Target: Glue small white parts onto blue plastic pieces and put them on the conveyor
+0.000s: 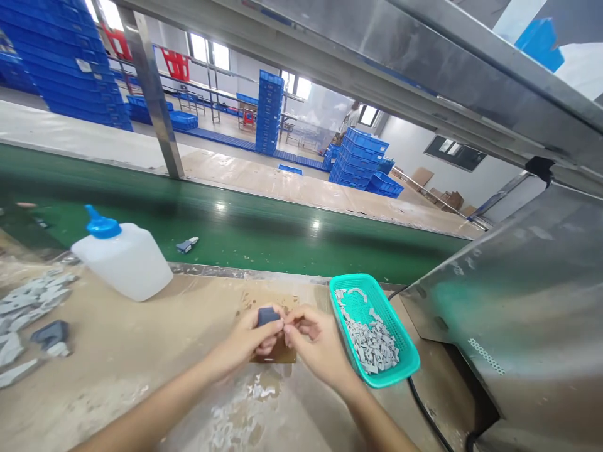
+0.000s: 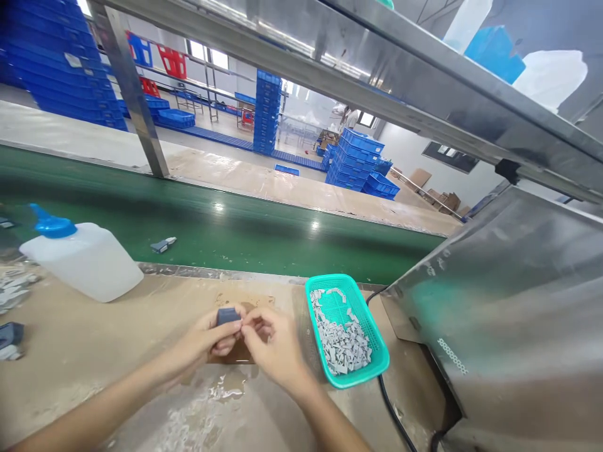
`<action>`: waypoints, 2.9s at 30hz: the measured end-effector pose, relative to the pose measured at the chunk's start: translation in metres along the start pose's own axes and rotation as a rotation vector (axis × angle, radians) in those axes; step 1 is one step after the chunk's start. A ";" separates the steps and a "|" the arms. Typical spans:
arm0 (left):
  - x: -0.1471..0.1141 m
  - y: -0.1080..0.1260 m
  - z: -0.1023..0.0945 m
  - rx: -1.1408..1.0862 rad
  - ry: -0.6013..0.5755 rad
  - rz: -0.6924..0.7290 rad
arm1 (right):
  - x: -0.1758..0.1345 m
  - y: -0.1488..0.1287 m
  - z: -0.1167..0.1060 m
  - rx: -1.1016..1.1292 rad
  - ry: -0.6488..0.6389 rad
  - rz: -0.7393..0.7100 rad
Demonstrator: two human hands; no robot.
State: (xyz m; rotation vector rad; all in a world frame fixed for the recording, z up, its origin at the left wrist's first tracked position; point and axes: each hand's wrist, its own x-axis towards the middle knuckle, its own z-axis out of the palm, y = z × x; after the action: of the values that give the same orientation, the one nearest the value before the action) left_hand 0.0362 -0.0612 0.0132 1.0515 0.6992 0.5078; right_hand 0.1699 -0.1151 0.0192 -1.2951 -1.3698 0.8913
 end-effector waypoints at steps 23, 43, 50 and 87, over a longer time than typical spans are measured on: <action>-0.018 -0.016 -0.052 0.677 0.353 0.122 | 0.015 0.056 0.006 -0.607 0.086 -0.378; -0.009 -0.026 -0.056 0.328 0.292 0.175 | 0.019 0.056 0.012 -0.722 0.039 -0.526; -0.009 -0.021 -0.052 0.161 0.233 0.165 | 0.008 0.023 0.013 -0.400 0.059 -0.362; 0.060 0.026 -0.117 1.416 0.529 0.499 | -0.107 0.063 -0.110 -1.105 0.397 -0.370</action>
State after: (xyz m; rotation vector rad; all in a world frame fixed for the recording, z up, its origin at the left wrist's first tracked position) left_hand -0.0096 0.0605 -0.0170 2.5074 1.3290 0.7319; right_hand 0.2826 -0.2239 -0.0356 -1.7742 -1.7324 -0.4767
